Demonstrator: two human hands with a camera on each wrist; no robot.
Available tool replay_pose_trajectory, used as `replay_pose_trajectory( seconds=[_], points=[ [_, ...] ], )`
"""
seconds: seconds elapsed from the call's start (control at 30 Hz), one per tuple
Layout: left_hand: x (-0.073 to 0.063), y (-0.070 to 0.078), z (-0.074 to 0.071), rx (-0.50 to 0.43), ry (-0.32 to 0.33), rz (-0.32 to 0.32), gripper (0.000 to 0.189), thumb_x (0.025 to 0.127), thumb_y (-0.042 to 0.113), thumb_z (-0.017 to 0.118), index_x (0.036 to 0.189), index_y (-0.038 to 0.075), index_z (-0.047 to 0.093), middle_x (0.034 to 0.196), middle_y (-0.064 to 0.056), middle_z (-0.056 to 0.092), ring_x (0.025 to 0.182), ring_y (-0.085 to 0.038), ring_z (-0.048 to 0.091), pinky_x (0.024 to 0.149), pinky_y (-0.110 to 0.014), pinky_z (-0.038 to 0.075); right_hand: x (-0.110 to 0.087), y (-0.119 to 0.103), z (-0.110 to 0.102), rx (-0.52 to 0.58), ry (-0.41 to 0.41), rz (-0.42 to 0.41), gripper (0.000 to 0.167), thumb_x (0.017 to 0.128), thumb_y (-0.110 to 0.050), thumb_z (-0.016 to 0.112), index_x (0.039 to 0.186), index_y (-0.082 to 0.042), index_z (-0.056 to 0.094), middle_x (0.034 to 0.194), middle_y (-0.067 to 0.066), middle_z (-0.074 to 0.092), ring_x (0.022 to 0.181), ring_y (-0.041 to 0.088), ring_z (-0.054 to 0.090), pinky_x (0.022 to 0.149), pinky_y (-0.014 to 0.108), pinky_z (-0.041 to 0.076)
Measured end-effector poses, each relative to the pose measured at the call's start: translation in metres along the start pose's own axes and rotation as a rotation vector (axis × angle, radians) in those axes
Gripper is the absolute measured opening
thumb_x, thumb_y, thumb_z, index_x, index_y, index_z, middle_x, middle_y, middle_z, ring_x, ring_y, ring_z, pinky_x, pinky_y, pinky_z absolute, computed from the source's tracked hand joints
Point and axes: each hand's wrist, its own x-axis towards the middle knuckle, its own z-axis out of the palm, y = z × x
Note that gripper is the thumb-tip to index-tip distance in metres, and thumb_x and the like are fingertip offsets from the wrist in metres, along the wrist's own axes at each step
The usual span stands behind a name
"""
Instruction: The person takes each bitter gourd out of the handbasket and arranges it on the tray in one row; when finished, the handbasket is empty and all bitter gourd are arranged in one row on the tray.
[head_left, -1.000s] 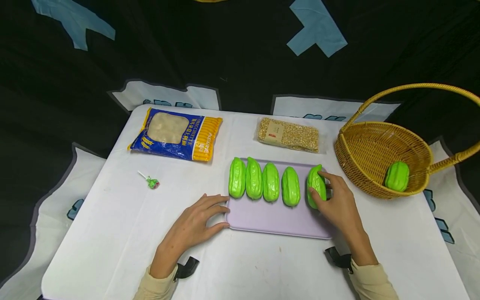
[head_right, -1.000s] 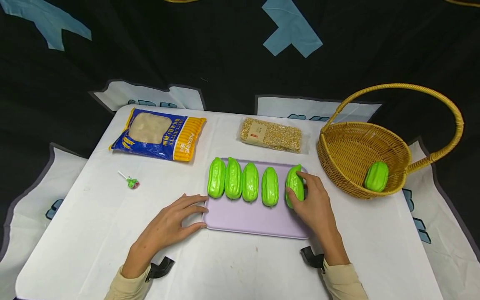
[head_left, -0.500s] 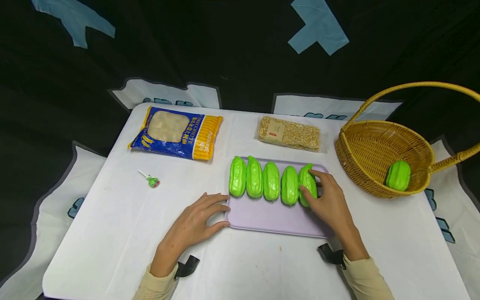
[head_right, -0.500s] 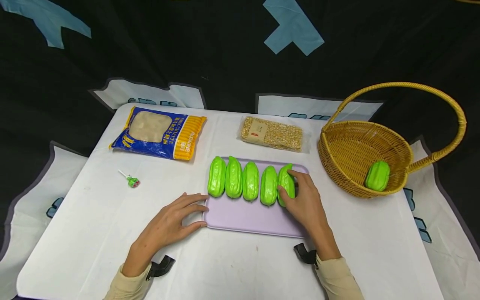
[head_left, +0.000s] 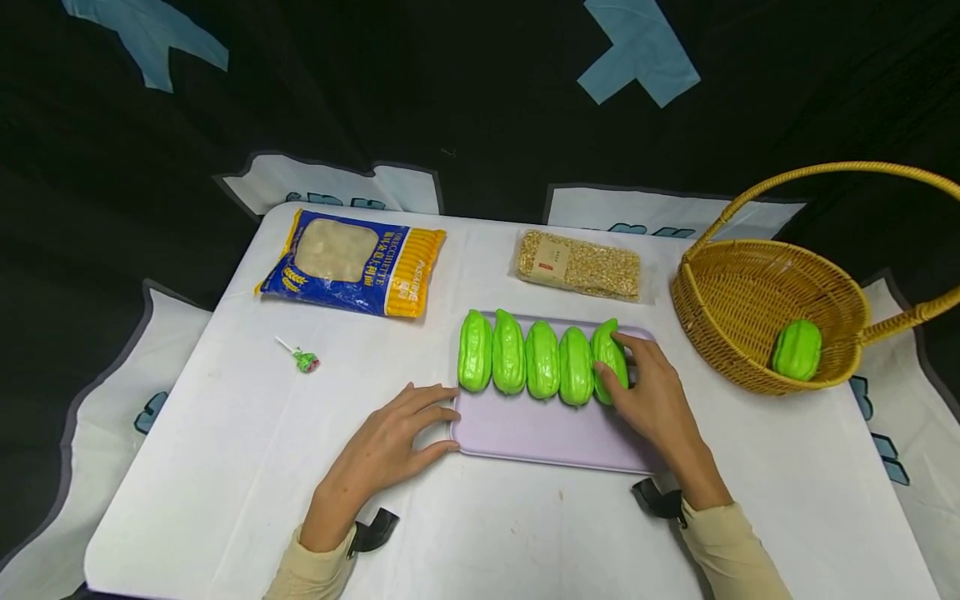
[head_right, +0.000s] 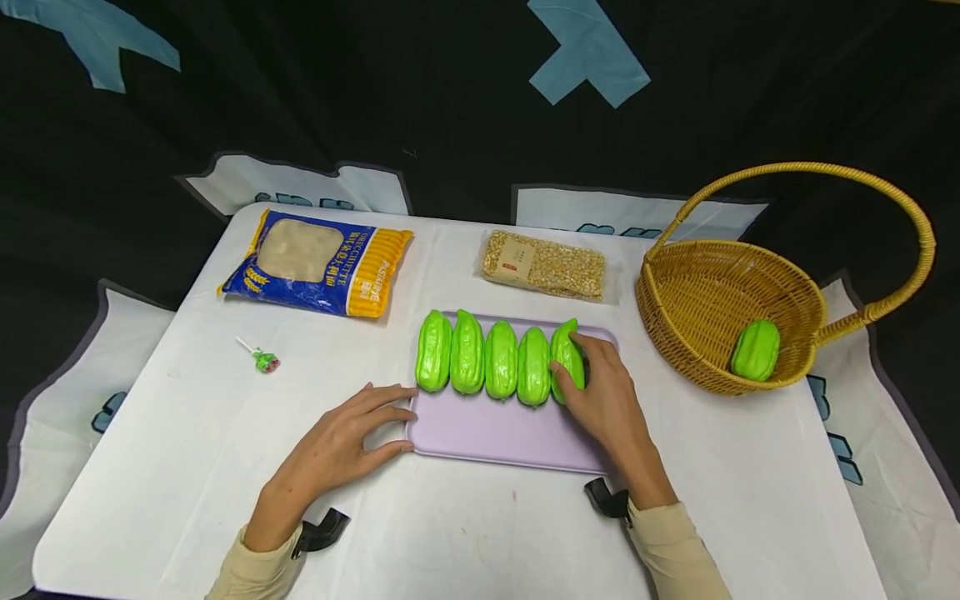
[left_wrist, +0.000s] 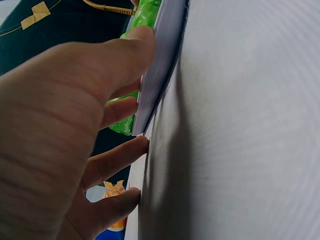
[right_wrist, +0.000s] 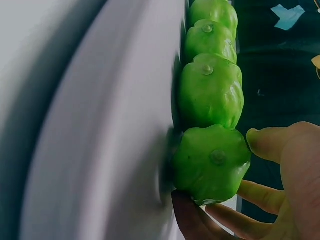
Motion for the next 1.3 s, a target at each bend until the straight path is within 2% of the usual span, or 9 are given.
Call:
replay_pose_trajectory(
  seconds=[0.23, 0.47, 0.67, 0.8, 1.0, 1.2, 1.3],
  points=[
    [0.000, 0.000, 0.000, 0.002, -0.006, -0.005, 0.038, 0.088, 0.034, 0.092, 0.118, 0.015, 0.080, 0.146, -0.004, 0.067, 0.138, -0.028, 0.062, 0.124, -0.058, 0.044, 0.000, 0.001, -0.002, 0.017, -0.012, 0.000, 0.053, 0.110, -0.034, 0.063, 0.151, -0.001, 0.056, 0.143, 0.028, 0.060, 0.127, 0.046, 0.061, 0.106, 0.066, 0.051],
    [0.001, 0.000, -0.001, 0.002, -0.012, -0.007, 0.037, 0.088, 0.033, 0.092, 0.118, 0.015, 0.080, 0.146, -0.004, 0.068, 0.137, -0.028, 0.062, 0.124, -0.058, 0.044, -0.002, 0.001, -0.004, 0.013, -0.023, 0.032, 0.055, 0.113, -0.039, 0.055, 0.155, -0.003, 0.054, 0.148, 0.027, 0.058, 0.131, 0.047, 0.060, 0.109, 0.068, 0.050],
    [0.002, -0.001, -0.001, -0.005, -0.015, -0.006, 0.037, 0.088, 0.033, 0.092, 0.118, 0.014, 0.080, 0.146, -0.005, 0.068, 0.138, -0.029, 0.062, 0.124, -0.059, 0.044, -0.003, 0.001, -0.012, 0.019, -0.016, 0.033, 0.055, 0.114, -0.041, 0.051, 0.156, -0.005, 0.053, 0.145, 0.025, 0.059, 0.125, 0.045, 0.065, 0.102, 0.066, 0.054],
    [0.001, 0.000, -0.001, -0.006, -0.018, -0.012, 0.037, 0.088, 0.033, 0.092, 0.118, 0.015, 0.080, 0.146, -0.004, 0.067, 0.138, -0.029, 0.062, 0.124, -0.059, 0.044, -0.004, 0.003, -0.022, 0.027, 0.003, 0.042, 0.054, 0.114, -0.040, 0.051, 0.156, -0.005, 0.053, 0.146, 0.025, 0.059, 0.123, 0.045, 0.067, 0.097, 0.065, 0.057],
    [0.001, 0.000, -0.001, 0.002, -0.019, -0.013, 0.037, 0.088, 0.034, 0.092, 0.118, 0.015, 0.080, 0.147, -0.004, 0.067, 0.138, -0.028, 0.061, 0.124, -0.058, 0.044, -0.004, 0.008, -0.037, 0.038, 0.058, 0.048, 0.052, 0.113, -0.035, 0.057, 0.154, -0.003, 0.055, 0.144, 0.026, 0.060, 0.119, 0.045, 0.069, 0.088, 0.060, 0.065],
    [0.001, 0.000, 0.000, 0.001, -0.012, -0.010, 0.037, 0.088, 0.034, 0.092, 0.118, 0.015, 0.080, 0.146, -0.004, 0.067, 0.138, -0.028, 0.062, 0.124, -0.058, 0.043, -0.004, 0.012, -0.053, 0.032, 0.093, 0.054, 0.051, 0.111, -0.030, 0.062, 0.152, -0.002, 0.056, 0.143, 0.027, 0.060, 0.120, 0.046, 0.068, 0.091, 0.061, 0.064],
    [0.001, 0.000, 0.000, 0.003, -0.012, -0.011, 0.037, 0.087, 0.034, 0.092, 0.117, 0.015, 0.080, 0.146, -0.004, 0.068, 0.138, -0.029, 0.062, 0.124, -0.057, 0.044, -0.002, 0.014, -0.063, 0.002, 0.132, 0.049, 0.049, 0.110, -0.029, 0.063, 0.151, -0.002, 0.058, 0.137, 0.027, 0.065, 0.114, 0.045, 0.069, 0.090, 0.060, 0.063]
  ],
)
